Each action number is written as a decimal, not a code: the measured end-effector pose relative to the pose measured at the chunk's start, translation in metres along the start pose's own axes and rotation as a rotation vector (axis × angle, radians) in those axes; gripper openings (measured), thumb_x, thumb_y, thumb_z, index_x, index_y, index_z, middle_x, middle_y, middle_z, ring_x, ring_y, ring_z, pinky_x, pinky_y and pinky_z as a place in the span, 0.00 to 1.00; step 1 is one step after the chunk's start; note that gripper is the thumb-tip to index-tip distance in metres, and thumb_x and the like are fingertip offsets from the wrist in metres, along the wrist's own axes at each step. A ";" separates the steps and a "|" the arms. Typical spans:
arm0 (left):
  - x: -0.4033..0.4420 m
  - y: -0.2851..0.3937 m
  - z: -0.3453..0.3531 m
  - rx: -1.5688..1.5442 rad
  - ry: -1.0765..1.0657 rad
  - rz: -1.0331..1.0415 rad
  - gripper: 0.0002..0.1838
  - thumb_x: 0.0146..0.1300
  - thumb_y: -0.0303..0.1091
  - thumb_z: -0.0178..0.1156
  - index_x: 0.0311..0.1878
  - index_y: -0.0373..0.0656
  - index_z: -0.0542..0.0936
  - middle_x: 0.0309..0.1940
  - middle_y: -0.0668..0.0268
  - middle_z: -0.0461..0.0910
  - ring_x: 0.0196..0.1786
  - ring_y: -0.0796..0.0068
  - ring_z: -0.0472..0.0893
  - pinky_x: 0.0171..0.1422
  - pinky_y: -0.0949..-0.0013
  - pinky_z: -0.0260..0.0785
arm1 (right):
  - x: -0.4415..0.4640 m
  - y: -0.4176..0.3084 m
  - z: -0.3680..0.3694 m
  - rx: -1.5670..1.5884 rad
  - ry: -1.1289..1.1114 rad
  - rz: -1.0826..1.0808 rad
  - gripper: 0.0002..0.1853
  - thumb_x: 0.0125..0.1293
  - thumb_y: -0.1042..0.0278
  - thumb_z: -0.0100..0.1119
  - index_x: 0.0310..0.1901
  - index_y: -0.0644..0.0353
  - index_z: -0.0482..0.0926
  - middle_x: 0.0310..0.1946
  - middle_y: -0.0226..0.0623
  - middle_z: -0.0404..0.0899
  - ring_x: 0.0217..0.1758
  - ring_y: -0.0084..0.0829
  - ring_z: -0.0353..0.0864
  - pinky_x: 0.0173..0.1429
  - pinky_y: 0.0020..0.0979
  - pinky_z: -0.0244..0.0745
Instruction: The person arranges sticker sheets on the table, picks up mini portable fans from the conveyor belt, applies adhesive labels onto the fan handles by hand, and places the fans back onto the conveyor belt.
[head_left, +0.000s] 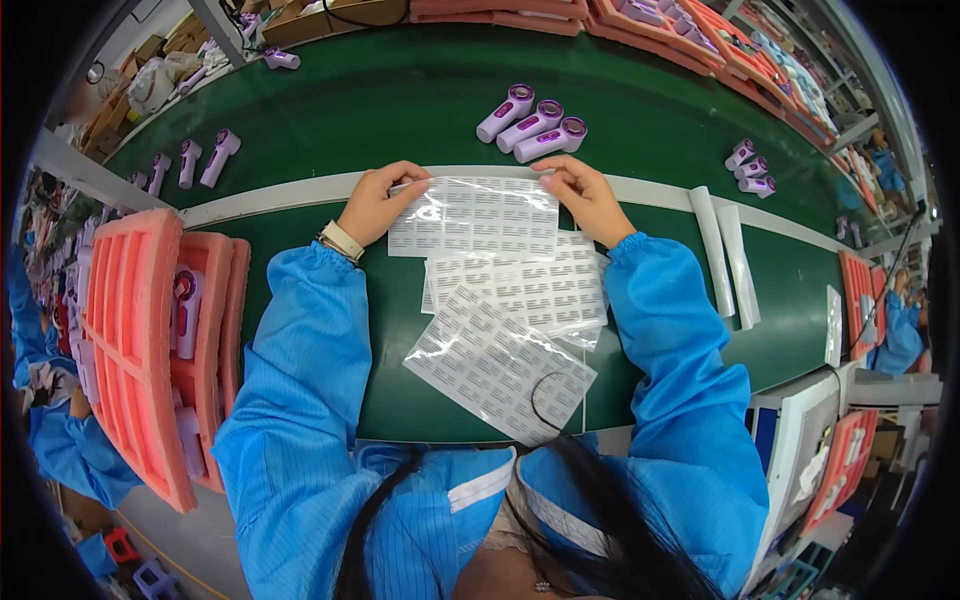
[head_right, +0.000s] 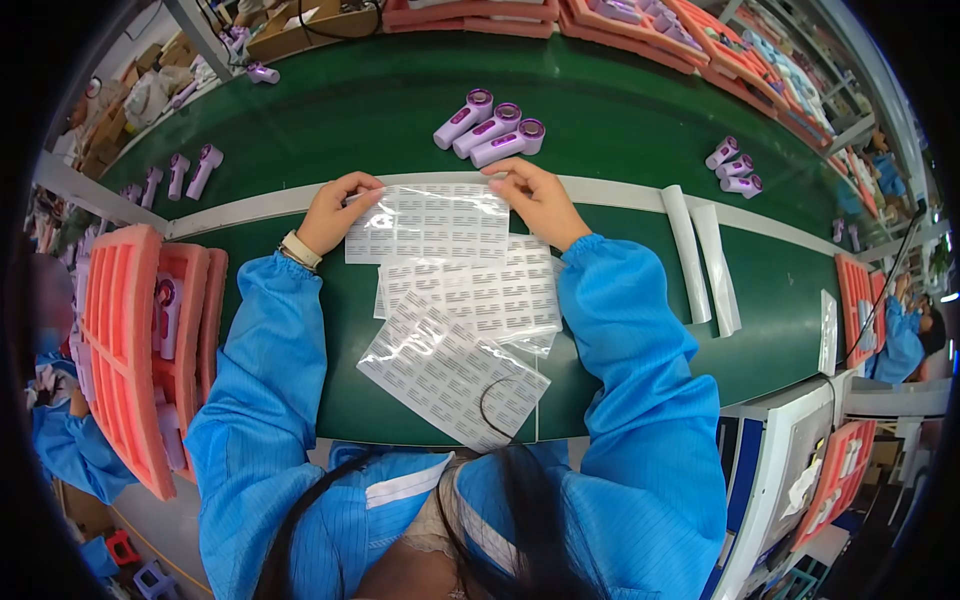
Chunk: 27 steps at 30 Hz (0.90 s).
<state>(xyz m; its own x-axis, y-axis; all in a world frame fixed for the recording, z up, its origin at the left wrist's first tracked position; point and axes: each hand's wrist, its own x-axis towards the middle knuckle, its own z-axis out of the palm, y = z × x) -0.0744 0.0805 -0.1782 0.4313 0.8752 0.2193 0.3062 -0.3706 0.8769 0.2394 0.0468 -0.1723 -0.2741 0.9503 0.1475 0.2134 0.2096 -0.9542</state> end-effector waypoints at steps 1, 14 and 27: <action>0.000 -0.001 0.000 -0.022 0.010 0.000 0.12 0.63 0.37 0.63 0.42 0.37 0.82 0.30 0.67 0.82 0.34 0.79 0.78 0.42 0.75 0.69 | -0.001 -0.004 0.001 -0.032 0.000 -0.015 0.12 0.66 0.68 0.62 0.50 0.60 0.79 0.27 0.27 0.79 0.31 0.17 0.73 0.42 0.22 0.69; 0.001 0.009 0.013 0.047 -0.086 0.072 0.11 0.57 0.38 0.68 0.37 0.40 0.84 0.18 0.74 0.68 0.25 0.82 0.67 0.29 0.74 0.60 | -0.002 -0.006 0.000 -0.098 -0.022 -0.016 0.09 0.63 0.65 0.65 0.37 0.63 0.83 0.29 0.28 0.80 0.30 0.15 0.74 0.36 0.22 0.69; -0.001 0.013 0.007 0.150 -0.113 0.161 0.10 0.61 0.37 0.65 0.32 0.38 0.83 0.19 0.67 0.73 0.24 0.75 0.70 0.34 0.70 0.63 | -0.004 -0.009 -0.005 -0.131 -0.126 0.041 0.14 0.66 0.59 0.63 0.35 0.64 0.84 0.24 0.30 0.79 0.28 0.17 0.71 0.32 0.25 0.66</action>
<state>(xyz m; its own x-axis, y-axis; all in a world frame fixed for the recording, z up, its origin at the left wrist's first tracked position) -0.0649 0.0724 -0.1699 0.5744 0.7638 0.2944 0.3449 -0.5520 0.7591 0.2433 0.0424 -0.1625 -0.3758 0.9242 0.0674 0.3452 0.2072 -0.9154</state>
